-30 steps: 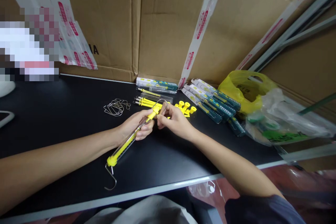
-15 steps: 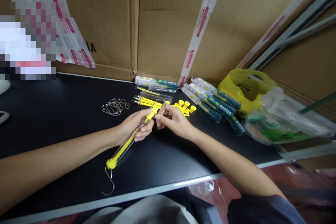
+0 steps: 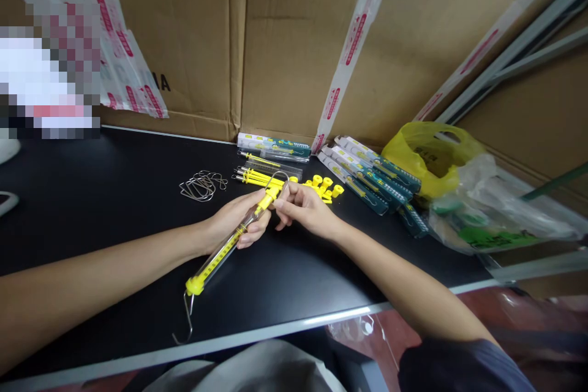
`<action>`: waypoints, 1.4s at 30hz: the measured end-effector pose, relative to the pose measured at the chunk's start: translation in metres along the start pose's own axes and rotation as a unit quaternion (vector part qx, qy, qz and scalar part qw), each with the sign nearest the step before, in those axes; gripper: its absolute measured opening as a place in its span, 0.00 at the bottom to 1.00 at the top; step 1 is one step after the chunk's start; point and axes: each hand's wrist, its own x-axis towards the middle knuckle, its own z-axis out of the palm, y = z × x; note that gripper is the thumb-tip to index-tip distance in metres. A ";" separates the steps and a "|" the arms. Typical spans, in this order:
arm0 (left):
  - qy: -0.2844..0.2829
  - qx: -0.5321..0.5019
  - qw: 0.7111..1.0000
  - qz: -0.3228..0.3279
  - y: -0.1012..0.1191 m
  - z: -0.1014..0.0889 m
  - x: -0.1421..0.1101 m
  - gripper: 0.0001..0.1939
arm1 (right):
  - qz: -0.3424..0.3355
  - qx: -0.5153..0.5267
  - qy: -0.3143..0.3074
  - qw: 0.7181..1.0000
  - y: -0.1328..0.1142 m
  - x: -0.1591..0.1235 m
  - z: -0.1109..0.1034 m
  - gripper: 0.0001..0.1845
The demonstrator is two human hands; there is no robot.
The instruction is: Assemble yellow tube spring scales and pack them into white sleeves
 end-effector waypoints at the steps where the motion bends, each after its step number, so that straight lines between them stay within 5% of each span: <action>1: -0.004 -0.001 1.000 -0.007 0.000 -0.001 0.000 0.21 | 0.003 -0.007 -0.003 1.000 0.000 0.000 0.000 0.21; 6: -0.059 0.007 0.996 -0.067 0.002 -0.007 0.005 0.31 | 0.008 -0.010 -0.012 1.000 0.001 0.000 -0.001 0.21; 10: -0.047 0.014 0.996 -0.073 0.003 -0.005 0.004 0.33 | 0.004 -0.022 -0.012 1.000 0.001 0.001 -0.003 0.20; 20: 0.011 -0.012 1.000 0.021 0.000 0.002 -0.002 0.07 | -0.065 -0.115 0.041 0.990 -0.008 -0.002 -0.012 0.19; 27: 0.019 0.014 0.997 0.070 -0.003 0.004 -0.001 0.09 | 0.004 -0.056 0.060 0.997 -0.013 -0.003 -0.011 0.21; 42: 0.078 0.032 0.991 0.102 -0.005 0.004 -0.001 0.18 | 0.114 0.053 -0.007 0.992 -0.005 -0.001 -0.007 0.22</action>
